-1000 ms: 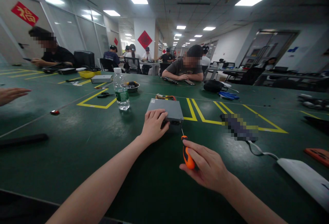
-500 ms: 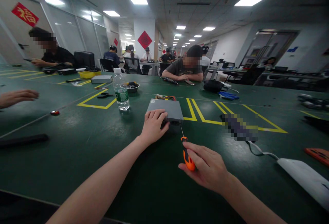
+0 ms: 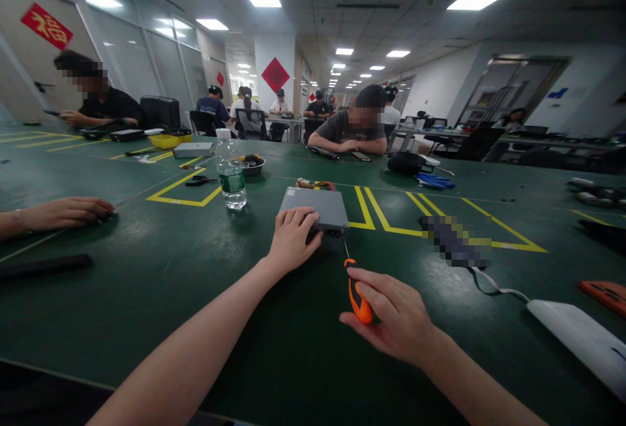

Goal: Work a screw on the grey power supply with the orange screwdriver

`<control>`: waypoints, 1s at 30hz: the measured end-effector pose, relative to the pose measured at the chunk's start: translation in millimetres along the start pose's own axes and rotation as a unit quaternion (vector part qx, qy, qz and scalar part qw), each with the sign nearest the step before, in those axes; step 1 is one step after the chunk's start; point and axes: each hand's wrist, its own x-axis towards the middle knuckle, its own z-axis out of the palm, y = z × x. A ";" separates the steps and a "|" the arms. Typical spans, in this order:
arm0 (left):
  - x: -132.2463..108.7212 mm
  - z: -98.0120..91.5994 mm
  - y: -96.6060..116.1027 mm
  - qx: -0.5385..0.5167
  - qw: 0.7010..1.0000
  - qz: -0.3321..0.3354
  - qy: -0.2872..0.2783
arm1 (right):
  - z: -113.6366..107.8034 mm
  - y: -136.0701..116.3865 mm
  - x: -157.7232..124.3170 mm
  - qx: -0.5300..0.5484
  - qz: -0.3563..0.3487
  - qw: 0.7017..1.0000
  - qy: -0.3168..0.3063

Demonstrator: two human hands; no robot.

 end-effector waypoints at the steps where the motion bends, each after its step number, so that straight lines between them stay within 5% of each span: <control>1: 0.0 0.0 0.0 0.000 1.000 0.001 0.000 | -0.5 -0.2 0.3 -0.003 -0.004 1.000 -0.009; 6: 0.0 -0.8 0.4 -0.004 1.000 0.000 0.001 | -3.7 -1.6 3.3 -0.017 -0.031 0.998 -0.051; 13: -0.1 -0.7 0.4 -0.003 1.000 -0.003 -0.001 | -1.9 1.4 1.5 -0.027 -0.010 1.000 -0.006; 30: 0.2 -1.6 1.1 -0.013 1.000 -0.003 0.001 | 3.1 4.5 -1.2 -0.090 -0.021 0.996 -0.012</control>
